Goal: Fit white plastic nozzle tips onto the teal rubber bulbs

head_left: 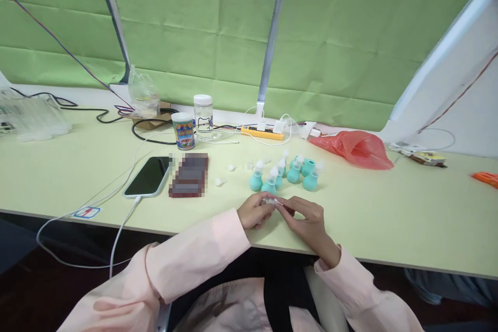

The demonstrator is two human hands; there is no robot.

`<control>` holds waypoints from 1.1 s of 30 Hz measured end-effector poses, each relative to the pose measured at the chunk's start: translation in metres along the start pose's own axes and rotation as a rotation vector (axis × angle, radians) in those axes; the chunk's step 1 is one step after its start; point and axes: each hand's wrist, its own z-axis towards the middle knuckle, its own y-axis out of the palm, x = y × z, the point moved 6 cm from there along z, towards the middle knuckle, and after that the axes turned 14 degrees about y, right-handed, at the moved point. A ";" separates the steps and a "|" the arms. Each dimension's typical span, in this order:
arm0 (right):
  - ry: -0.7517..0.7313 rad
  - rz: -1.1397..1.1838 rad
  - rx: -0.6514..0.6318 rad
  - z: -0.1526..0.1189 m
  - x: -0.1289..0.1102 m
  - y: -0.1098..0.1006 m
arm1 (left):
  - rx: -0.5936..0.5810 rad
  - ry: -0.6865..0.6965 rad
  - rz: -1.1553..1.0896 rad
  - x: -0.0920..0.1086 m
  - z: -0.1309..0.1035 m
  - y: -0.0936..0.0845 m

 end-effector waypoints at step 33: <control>0.023 0.024 -0.088 -0.003 0.004 0.009 | 0.062 0.124 -0.062 0.010 0.001 -0.007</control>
